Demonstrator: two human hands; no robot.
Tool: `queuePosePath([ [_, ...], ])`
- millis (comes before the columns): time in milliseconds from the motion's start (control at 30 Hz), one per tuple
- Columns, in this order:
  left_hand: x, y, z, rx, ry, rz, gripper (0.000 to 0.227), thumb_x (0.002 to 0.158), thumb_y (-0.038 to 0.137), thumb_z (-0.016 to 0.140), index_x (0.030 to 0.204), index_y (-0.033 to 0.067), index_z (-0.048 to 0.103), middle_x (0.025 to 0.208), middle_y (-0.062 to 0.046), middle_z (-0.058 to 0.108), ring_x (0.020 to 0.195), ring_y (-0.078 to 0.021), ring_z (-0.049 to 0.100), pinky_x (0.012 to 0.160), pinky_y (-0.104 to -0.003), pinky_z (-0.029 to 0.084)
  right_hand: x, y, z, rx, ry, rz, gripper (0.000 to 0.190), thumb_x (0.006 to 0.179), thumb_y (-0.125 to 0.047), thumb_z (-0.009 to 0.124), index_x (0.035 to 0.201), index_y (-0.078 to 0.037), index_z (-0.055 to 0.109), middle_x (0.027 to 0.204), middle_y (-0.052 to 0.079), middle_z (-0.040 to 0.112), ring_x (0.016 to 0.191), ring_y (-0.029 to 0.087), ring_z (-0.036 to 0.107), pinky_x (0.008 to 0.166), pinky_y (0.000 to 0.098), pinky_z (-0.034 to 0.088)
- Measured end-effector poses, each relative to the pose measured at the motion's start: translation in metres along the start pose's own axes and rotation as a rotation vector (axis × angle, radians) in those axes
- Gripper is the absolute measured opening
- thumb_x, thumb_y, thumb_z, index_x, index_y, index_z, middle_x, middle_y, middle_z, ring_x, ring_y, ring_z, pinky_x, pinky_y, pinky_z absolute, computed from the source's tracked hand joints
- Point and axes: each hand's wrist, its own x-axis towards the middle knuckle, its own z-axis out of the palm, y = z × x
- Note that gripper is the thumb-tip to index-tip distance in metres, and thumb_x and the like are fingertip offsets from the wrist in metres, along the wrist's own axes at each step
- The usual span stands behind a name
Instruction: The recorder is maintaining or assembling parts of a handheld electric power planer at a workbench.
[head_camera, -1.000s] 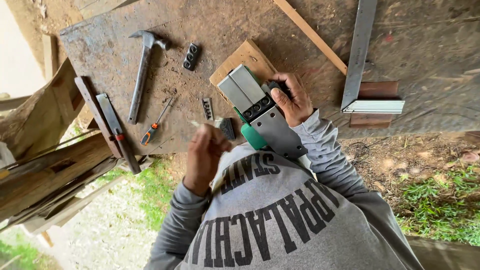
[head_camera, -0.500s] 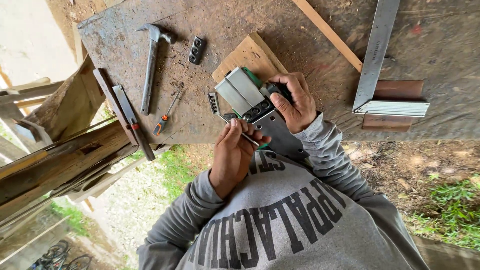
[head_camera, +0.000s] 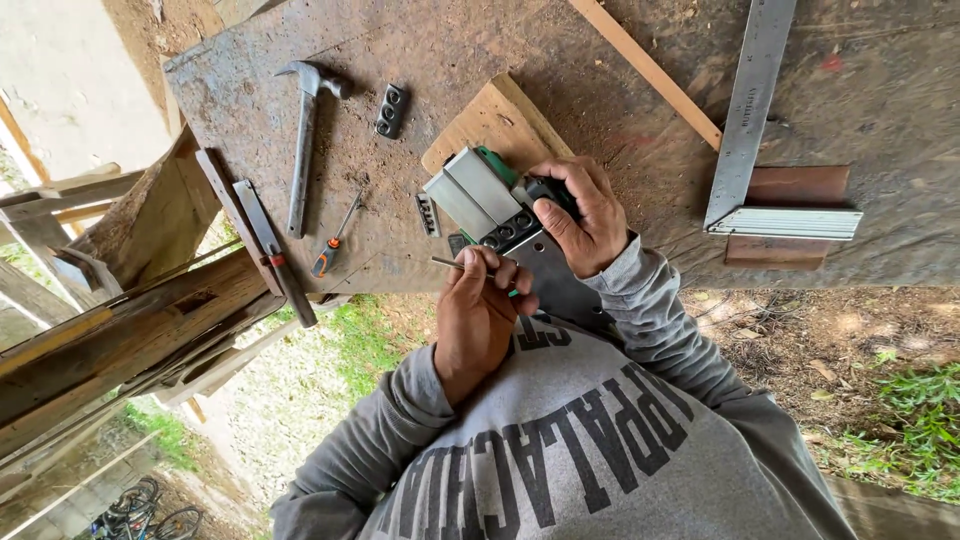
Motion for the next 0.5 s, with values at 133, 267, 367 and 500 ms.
queuePosePath([
  [133, 0.004, 0.000, 0.001, -0.006, 0.011, -0.017, 0.028, 0.113, 0.037, 0.040, 0.100, 0.0141, 0.048, 0.080, 0.000, 0.044, 0.078, -0.0187, 0.054, 0.061, -0.033, 0.044, 0.005, -0.002, -0.003, 0.004, -0.018, 0.002, 0.035, 0.108, -0.027, 0.062, 0.132, -0.002, 0.064, 0.120, 0.014, 0.063, 0.110, 0.028, 0.063, 0.099, 0.0398, 0.052],
  [267, 0.010, 0.000, -0.004, 0.099, 0.032, 0.043, 0.029, 0.110, 0.040, 0.045, 0.096, 0.0150, 0.046, 0.076, 0.001, 0.041, 0.068, -0.0162, 0.048, 0.052, -0.030, 0.038, 0.005, 0.000, -0.003, 0.000, -0.038, -0.026, 0.035, 0.108, -0.026, 0.062, 0.134, -0.002, 0.065, 0.123, 0.014, 0.063, 0.115, 0.030, 0.062, 0.102, 0.0404, 0.051],
  [367, 0.012, 0.000, -0.013, 0.163, -0.014, 0.065, 0.031, 0.112, 0.039, 0.047, 0.094, 0.0150, 0.044, 0.076, 0.001, 0.040, 0.066, -0.0152, 0.046, 0.050, -0.028, 0.036, 0.005, 0.001, -0.004, -0.010, -0.042, -0.039, 0.035, 0.108, -0.026, 0.062, 0.134, -0.003, 0.065, 0.124, 0.015, 0.063, 0.116, 0.031, 0.062, 0.103, 0.0408, 0.051],
  [500, 0.007, 0.011, -0.003, 0.179, -0.105, 0.035, 0.032, 0.114, 0.039, 0.045, 0.094, 0.0135, 0.044, 0.081, -0.001, 0.043, 0.073, -0.0186, 0.052, 0.055, -0.033, 0.044, 0.003, 0.008, -0.001, 0.012, -0.054, -0.034, 0.037, 0.107, -0.027, 0.062, 0.135, -0.003, 0.065, 0.123, 0.015, 0.063, 0.114, 0.030, 0.063, 0.101, 0.0403, 0.051],
])
